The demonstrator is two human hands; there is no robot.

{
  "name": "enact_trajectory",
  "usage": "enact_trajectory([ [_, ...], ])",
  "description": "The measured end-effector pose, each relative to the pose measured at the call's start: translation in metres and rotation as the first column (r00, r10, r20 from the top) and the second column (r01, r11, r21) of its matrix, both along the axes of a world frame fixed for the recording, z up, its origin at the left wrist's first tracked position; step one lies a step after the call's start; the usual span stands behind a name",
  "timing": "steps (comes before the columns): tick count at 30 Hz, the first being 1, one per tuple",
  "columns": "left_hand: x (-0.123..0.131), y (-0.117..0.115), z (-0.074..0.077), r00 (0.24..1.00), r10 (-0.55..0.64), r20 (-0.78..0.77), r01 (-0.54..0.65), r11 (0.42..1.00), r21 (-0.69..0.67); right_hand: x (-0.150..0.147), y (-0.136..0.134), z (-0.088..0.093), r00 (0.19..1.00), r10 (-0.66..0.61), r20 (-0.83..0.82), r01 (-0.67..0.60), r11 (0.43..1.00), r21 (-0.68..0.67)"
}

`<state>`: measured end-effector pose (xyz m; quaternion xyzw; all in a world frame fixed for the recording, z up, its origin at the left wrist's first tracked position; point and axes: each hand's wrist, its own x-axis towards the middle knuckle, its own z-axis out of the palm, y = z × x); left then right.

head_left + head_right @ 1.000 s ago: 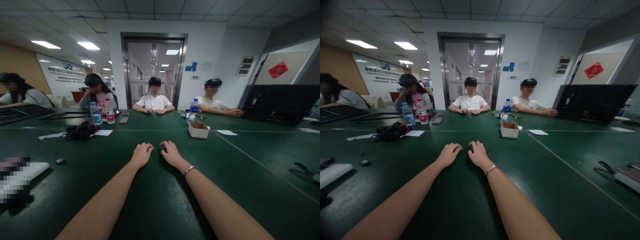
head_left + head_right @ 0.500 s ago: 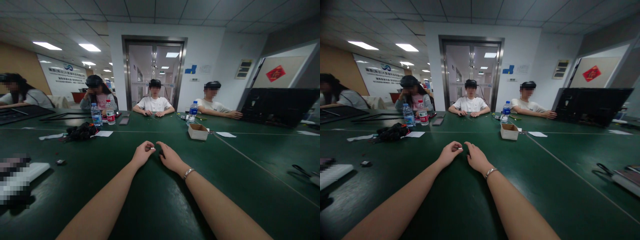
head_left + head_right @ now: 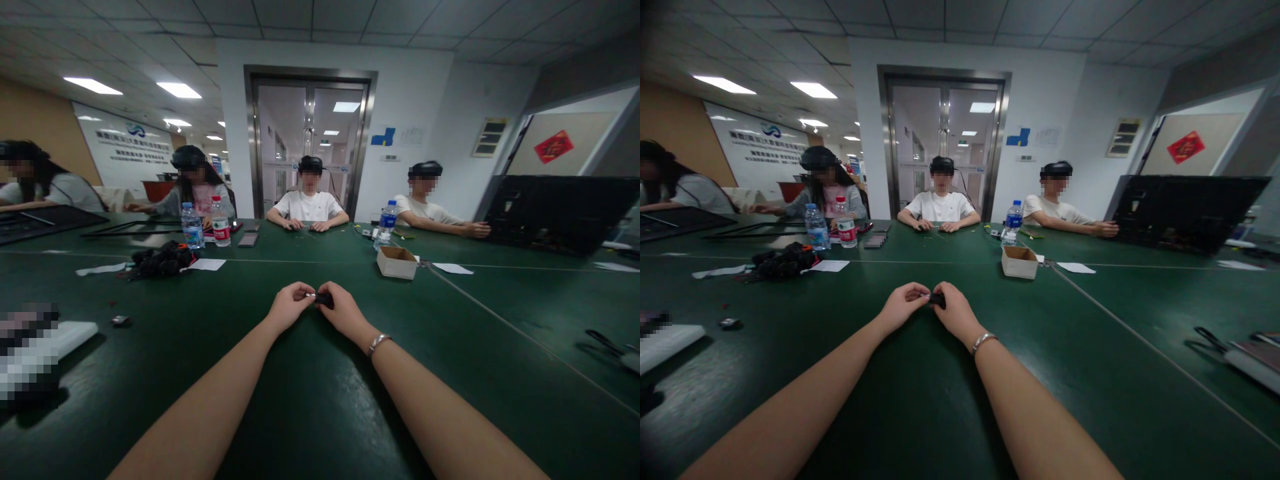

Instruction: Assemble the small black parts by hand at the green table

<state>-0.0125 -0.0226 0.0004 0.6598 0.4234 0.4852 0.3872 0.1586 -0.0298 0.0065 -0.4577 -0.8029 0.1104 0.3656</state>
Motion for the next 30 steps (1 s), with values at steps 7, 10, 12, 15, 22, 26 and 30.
enact_trajectory([
  [7,0.0023,0.0007,0.0007,0.999,-0.003,0.046,0.007,0.997,-0.081,0.0001,-0.0023,0.0046,1.000,0.019,-0.013,-0.019,1.000,0.020],
  [10,0.0027,0.0003,0.0000,0.999,0.028,0.043,-0.023,0.995,-0.094,-0.0009,-0.0032,0.0054,1.000,0.016,-0.011,-0.015,1.000,0.024],
  [12,0.0030,-0.0001,-0.0003,0.998,0.052,0.031,-0.049,0.995,-0.090,-0.0018,-0.0034,0.0055,1.000,0.016,-0.012,-0.015,0.999,0.030],
  [15,0.0036,-0.0006,0.0002,0.997,0.075,0.019,-0.073,0.993,-0.088,-0.0028,-0.0035,0.0056,1.000,0.019,-0.021,-0.019,0.999,0.034],
  [22,0.0056,-0.0014,0.0031,0.994,0.107,0.022,-0.104,0.989,-0.105,-0.0032,-0.0026,0.0043,0.998,0.041,-0.047,-0.037,0.996,0.079],
  [26,0.0053,-0.0028,0.0046,0.991,0.135,0.007,-0.133,0.986,-0.103,-0.0033,-0.0031,0.0037,0.997,0.053,-0.064,-0.046,0.992,0.116],
  [30,0.0044,-0.0013,0.0042,0.982,0.179,-0.055,-0.185,0.976,-0.113,-0.0037,-0.0045,0.0041,0.995,0.069,-0.069,-0.060,0.990,0.125],
])
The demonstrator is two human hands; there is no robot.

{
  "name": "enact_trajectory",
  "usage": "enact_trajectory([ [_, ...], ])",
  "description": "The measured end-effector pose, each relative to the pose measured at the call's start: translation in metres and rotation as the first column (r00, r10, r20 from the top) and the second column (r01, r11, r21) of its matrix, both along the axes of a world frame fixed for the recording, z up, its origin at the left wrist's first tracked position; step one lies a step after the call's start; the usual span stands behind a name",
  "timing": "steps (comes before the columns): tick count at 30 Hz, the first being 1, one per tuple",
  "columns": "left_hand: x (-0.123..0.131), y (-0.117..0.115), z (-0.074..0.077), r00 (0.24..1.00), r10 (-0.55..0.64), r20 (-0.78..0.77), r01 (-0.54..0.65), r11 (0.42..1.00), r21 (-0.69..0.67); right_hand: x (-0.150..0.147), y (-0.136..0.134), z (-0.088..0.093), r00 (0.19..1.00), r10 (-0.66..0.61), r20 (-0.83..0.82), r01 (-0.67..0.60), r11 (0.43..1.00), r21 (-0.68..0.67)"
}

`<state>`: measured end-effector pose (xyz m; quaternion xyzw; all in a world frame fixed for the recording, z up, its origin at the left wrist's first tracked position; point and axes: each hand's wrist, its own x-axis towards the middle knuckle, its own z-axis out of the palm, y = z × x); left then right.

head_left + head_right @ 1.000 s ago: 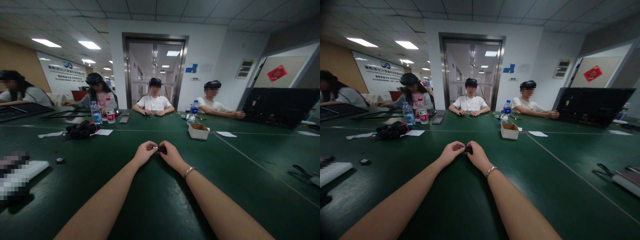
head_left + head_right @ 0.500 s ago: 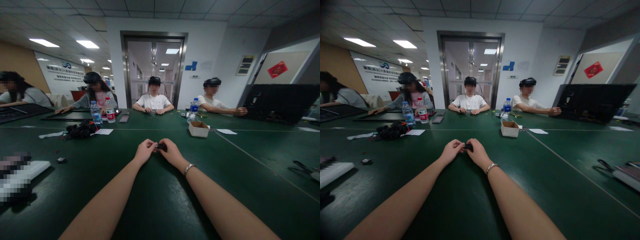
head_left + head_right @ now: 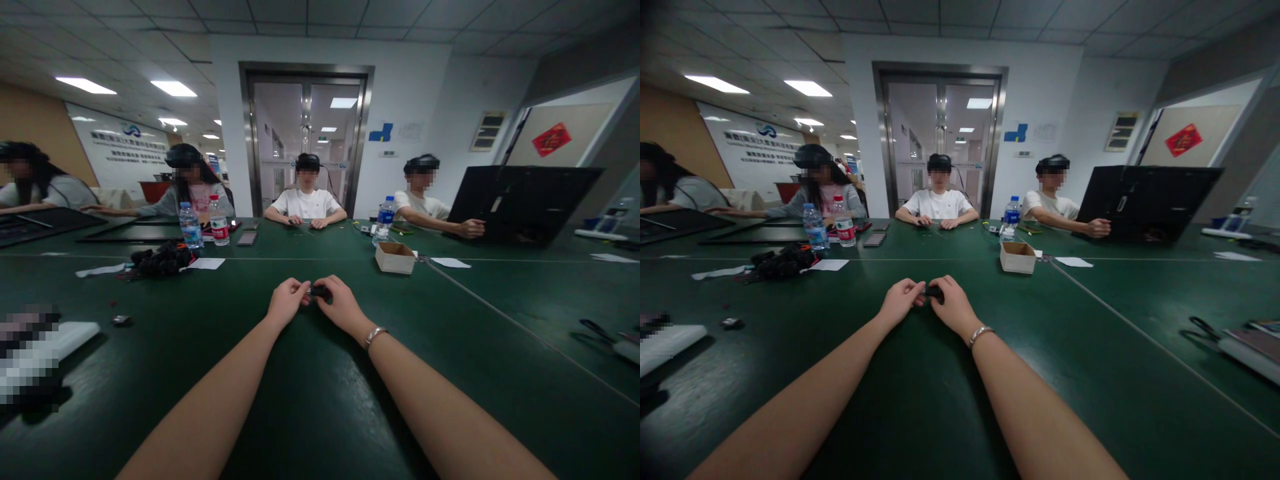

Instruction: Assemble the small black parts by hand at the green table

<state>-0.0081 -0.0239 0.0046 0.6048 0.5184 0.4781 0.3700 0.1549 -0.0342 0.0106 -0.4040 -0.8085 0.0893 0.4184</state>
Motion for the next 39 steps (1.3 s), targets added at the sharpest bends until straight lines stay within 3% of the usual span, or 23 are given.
enact_trajectory([
  [4,-0.001,0.004,-0.003,1.000,0.008,-0.011,-0.008,1.000,0.001,0.000,0.000,0.000,1.000,0.015,-0.011,-0.015,1.000,0.003],
  [15,-0.002,0.004,-0.005,0.988,-0.106,0.116,0.099,0.993,0.065,0.002,-0.002,0.001,0.999,-0.015,0.037,0.016,0.999,-0.029],
  [22,-0.005,0.011,-0.010,0.977,-0.175,0.125,0.154,0.974,0.164,0.001,0.003,0.000,1.000,-0.023,-0.011,0.022,0.999,-0.036],
  [32,-0.003,0.005,-0.007,0.960,-0.235,0.149,0.208,0.961,0.180,0.006,0.006,-0.003,0.966,-0.089,-0.242,0.019,0.961,-0.277],
  [35,-0.003,0.003,-0.004,0.970,-0.215,0.118,0.192,0.965,0.179,0.006,0.006,-0.002,0.957,-0.092,-0.274,0.000,0.948,-0.318],
  [39,-0.002,-0.003,0.004,0.992,-0.097,0.077,0.090,0.991,0.095,0.005,0.004,0.000,0.954,-0.100,-0.283,0.004,0.947,-0.322],
])
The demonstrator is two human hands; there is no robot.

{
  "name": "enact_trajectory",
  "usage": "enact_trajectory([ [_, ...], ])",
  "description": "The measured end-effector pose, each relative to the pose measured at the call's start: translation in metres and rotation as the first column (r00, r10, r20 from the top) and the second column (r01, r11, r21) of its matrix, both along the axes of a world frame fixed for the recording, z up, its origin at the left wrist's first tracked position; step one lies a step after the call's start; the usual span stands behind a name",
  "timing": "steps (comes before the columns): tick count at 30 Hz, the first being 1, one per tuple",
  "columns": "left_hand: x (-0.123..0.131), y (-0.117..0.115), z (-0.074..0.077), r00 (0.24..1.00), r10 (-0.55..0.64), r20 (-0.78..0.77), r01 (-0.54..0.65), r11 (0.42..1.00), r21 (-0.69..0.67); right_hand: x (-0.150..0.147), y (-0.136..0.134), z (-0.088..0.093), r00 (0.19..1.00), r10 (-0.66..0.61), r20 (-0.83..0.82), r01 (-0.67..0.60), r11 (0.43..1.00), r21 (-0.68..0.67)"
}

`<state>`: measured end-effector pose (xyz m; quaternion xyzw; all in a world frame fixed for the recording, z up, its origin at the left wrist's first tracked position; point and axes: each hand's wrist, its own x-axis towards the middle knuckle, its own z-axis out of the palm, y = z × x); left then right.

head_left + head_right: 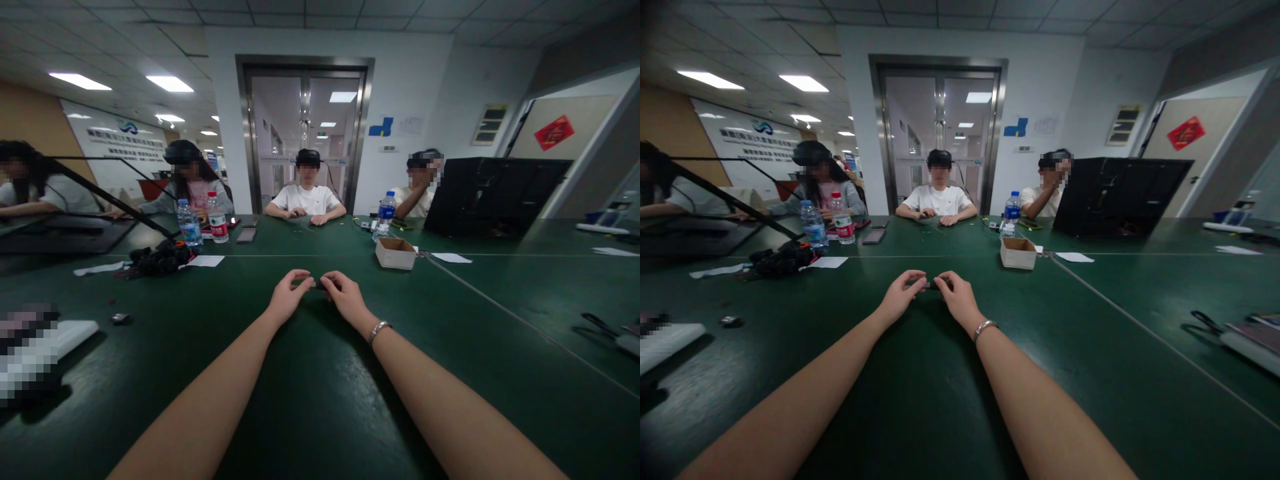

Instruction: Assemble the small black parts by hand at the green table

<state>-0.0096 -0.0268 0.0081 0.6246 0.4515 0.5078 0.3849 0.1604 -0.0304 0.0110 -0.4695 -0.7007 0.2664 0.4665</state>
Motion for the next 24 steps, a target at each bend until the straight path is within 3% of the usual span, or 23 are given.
enact_trajectory([
  [3,0.000,-0.002,0.001,0.994,0.055,-0.098,-0.062,0.995,-0.073,0.000,-0.001,0.001,1.000,0.005,-0.006,-0.005,1.000,0.001],
  [8,-0.001,0.004,-0.009,0.960,0.058,-0.274,-0.058,0.998,0.010,-0.001,0.000,0.000,1.000,0.008,0.000,-0.008,1.000,-0.004],
  [12,-0.003,0.007,-0.011,0.983,-0.007,-0.182,0.022,0.997,0.080,-0.002,0.001,-0.001,1.000,-0.011,-0.023,0.011,1.000,-0.028],
  [15,-0.003,0.006,-0.009,0.993,-0.006,-0.117,0.011,0.999,0.039,-0.002,0.000,-0.001,1.000,-0.003,-0.029,0.002,1.000,-0.026],
  [18,-0.003,0.006,-0.007,0.983,0.042,-0.179,-0.048,0.998,-0.028,-0.002,0.000,0.000,1.000,0.008,-0.010,-0.008,1.000,-0.014],
  [21,-0.002,0.006,-0.007,0.967,0.035,-0.252,-0.039,0.999,-0.011,-0.001,0.001,0.000,1.000,0.008,0.007,-0.008,1.000,-0.013],
  [24,-0.002,0.005,-0.007,0.984,0.004,-0.177,0.002,1.000,0.031,0.000,0.002,-0.002,1.000,0.003,0.023,-0.003,1.000,-0.006],
])
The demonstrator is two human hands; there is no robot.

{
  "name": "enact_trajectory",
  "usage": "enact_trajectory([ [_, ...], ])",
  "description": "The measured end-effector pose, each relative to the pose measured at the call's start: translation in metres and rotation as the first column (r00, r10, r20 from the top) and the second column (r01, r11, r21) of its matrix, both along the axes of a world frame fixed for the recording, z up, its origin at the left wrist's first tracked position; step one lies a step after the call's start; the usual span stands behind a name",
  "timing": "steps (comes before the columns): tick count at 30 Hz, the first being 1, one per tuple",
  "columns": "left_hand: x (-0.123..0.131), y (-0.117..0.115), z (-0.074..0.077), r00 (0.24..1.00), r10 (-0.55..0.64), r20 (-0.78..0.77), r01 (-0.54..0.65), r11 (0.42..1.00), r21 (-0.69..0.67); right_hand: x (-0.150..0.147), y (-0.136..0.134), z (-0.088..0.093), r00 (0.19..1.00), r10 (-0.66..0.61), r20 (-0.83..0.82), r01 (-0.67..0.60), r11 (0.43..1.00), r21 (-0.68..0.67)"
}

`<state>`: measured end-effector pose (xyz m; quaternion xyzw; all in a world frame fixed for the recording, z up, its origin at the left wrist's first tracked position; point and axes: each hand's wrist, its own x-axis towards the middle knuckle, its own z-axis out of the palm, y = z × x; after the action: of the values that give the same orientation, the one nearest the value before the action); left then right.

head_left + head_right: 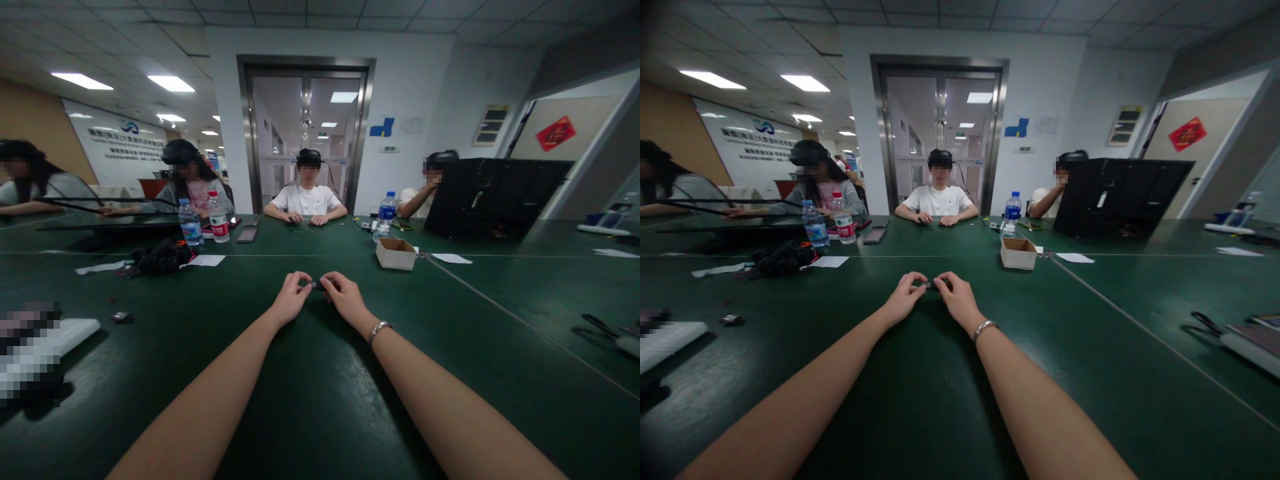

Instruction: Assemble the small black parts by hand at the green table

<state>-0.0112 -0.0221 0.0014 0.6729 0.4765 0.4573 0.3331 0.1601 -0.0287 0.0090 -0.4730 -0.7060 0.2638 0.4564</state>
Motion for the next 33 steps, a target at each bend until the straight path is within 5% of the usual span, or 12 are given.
enact_trajectory([
  [3,-0.0001,0.0005,0.0008,0.996,0.006,0.086,-0.003,1.000,-0.029,0.0008,0.0002,-0.0013,1.000,0.002,0.006,-0.002,1.000,0.009],
  [9,0.0001,0.0010,-0.0009,0.996,0.002,-0.085,-0.004,1.000,-0.026,0.0006,-0.0003,-0.0010,1.000,0.007,0.011,-0.007,1.000,0.000],
  [15,-0.0014,0.0016,-0.0032,0.998,0.005,0.069,-0.004,1.000,-0.015,-0.0004,0.0004,-0.0005,1.000,-0.002,-0.007,0.002,1.000,-0.016],
  [21,-0.0008,0.0056,-0.0059,0.995,-0.031,-0.095,0.031,0.999,-0.009,0.0001,0.0016,-0.0026,1.000,0.007,0.009,-0.007,1.000,0.003],
  [27,-0.0024,0.0039,-0.0065,0.998,-0.022,0.060,0.025,0.998,-0.052,0.0004,0.0026,-0.0044,1.000,0.018,0.008,-0.018,1.000,0.002],
  [33,-0.0009,0.0014,-0.0023,0.988,-0.063,-0.141,0.060,0.998,-0.026,0.0009,0.0022,-0.0042,0.999,0.022,0.039,-0.023,1.000,0.019],
])
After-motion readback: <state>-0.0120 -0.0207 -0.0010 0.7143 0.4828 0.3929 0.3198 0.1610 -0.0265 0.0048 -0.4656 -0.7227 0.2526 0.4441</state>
